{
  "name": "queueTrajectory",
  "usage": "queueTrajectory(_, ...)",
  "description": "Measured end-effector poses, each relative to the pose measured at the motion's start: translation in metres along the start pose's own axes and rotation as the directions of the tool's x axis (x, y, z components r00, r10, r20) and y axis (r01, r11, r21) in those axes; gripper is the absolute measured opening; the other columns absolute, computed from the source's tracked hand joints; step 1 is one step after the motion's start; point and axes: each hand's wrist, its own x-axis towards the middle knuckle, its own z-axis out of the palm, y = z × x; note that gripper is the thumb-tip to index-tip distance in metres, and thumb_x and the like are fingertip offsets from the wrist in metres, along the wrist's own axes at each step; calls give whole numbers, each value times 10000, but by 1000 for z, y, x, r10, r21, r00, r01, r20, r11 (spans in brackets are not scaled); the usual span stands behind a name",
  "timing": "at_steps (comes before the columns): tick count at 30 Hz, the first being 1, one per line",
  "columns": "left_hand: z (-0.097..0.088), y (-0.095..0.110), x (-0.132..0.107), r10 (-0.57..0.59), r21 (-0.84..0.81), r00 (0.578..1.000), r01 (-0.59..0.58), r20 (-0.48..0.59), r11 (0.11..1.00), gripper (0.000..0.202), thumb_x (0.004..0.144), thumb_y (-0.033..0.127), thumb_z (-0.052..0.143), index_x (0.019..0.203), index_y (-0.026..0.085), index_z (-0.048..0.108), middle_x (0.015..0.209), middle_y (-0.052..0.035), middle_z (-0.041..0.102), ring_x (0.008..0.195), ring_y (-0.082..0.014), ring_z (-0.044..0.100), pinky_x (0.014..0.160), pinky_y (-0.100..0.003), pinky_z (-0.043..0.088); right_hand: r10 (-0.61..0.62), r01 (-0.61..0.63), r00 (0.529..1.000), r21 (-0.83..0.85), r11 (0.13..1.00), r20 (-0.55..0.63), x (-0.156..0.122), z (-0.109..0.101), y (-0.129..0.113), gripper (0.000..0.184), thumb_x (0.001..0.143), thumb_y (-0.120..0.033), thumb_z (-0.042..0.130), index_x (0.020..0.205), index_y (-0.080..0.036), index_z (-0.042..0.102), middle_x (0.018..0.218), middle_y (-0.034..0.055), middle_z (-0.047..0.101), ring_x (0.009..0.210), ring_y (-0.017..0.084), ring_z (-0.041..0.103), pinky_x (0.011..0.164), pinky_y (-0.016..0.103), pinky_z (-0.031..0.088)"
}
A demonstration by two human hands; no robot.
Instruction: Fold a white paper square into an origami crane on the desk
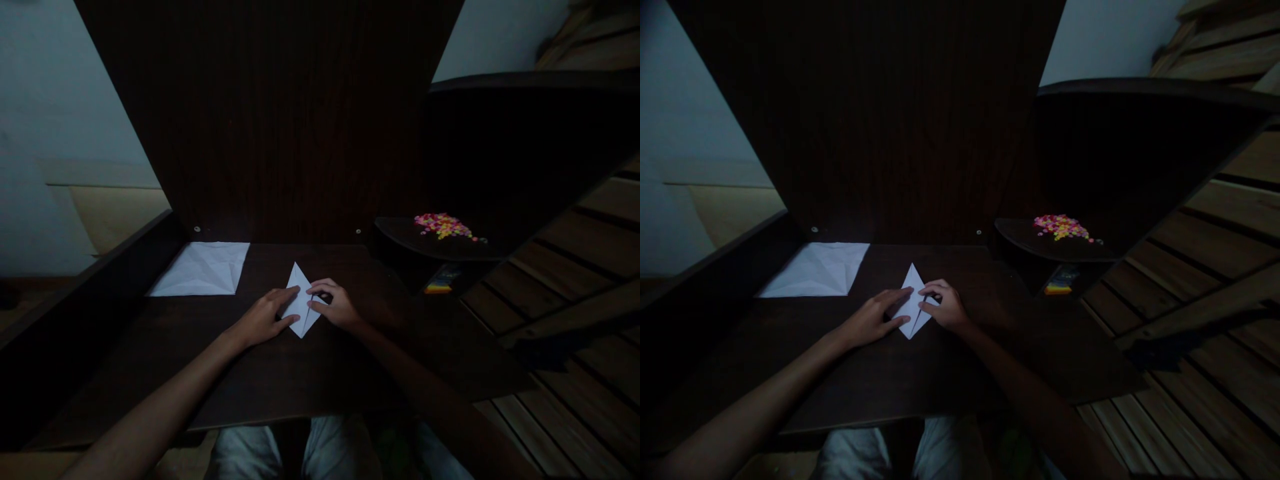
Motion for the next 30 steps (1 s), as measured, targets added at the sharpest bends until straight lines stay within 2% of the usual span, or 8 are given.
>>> queueTrajectory(5, -1, 4, 1, -37, -65, 999, 35, -27, 997, 470, 831, 339, 585, 1255, 160, 494, 1261, -119, 570, 1150, -231, 540, 992, -394, 432, 70, -62, 997, 250, 966, -24, 3, 5, 6, 207, 661, -262, 707, 842, -170, 668, 1002, 67, 575, 710, 130, 618, 684, 304, 535)
queueTrajectory(8, 0, 3, 2, -36, -66, 999, 37, 10, 997, 371, 848, 323, 557, 1185, 168, 573, 1254, -112, 582, 1153, -238, 536, 1000, -408, 419, 95, -82, 995, 310, 947, -29, 3, 5, 3, 241, 645, -272, 718, 855, -175, 653, 975, 57, 581, 736, 138, 632, 678, 287, 537)
queueTrajectory(12, 0, 6, 4, -41, -124, 999, 42, 5, 991, 308, 919, 342, 439, 1094, 201, 649, 1199, -73, 630, 1124, -216, 550, 992, -382, 416, 98, -97, 995, 372, 923, 17, 1, 4, -6, 269, 684, -295, 696, 924, -190, 635, 906, 48, 634, 803, 168, 657, 728, 302, 533)
queueTrajectory(16, -2, 13, 8, -97, -223, 995, 91, -15, 971, 325, 913, 404, 445, 960, 209, 701, 1060, -48, 689, 1007, -204, 601, 916, -340, 452, 55, -92, 993, 370, 924, 109, -3, 7, -15, 261, 745, -297, 645, 985, -195, 628, 952, 69, 684, 908, 207, 660, 812, 352, 515)
queueTrajectory(21, 0, 16, 11, -196, -263, 978, 171, -73, 950, 241, 819, 395, 580, 819, 193, 711, 910, -51, 703, 891, -210, 627, 830, -325, 472, -33, 1, 987, 199, 980, 158, -6, 6, -23, 200, 789, -233, 582, 965, -192, 668, 1010, 71, 689, 957, 219, 637, 867, 374, 480)
queueTrajectory(24, 2, 11, 11, -244, -301, 964, 204, -101, 932, 200, 802, 338, 581, 769, 189, 708, 937, -55, 696, 897, -209, 632, 846, -327, 464, -93, 77, 990, 141, 987, 107, -6, 2, -25, 197, 805, -214, 563, 970, -193, 668, 1022, 69, 680, 985, 215, 616, 898, 374, 456)
queueTrajectory(27, 1, 6, 10, -328, -384, 928, 243, -174, 891, 224, 789, 356, 586, 696, 183, 694, 999, -62, 682, 935, -217, 626, 879, -328, 451, -138, 142, 990, 154, 978, -37, -2, -1, -22, 193, 801, -237, 583, 978, -208, 655, 1060, 65, 646, 1047, 210, 580, 950, 372, 428)
queueTrajectory(30, -2, 4, 11, -449, -554, 869, 273, -210, 787, 257, 762, 414, 616, 729, 170, 690, 945, -56, 686, 904, -228, 626, 837, -323, 463, -66, 114, 977, 231, 966, -205, 2, -3, -15, 240, 791, -257, 588, 1028, -234, 621, 1153, 67, 577, 1106, 215, 537, 937, 374, 442)
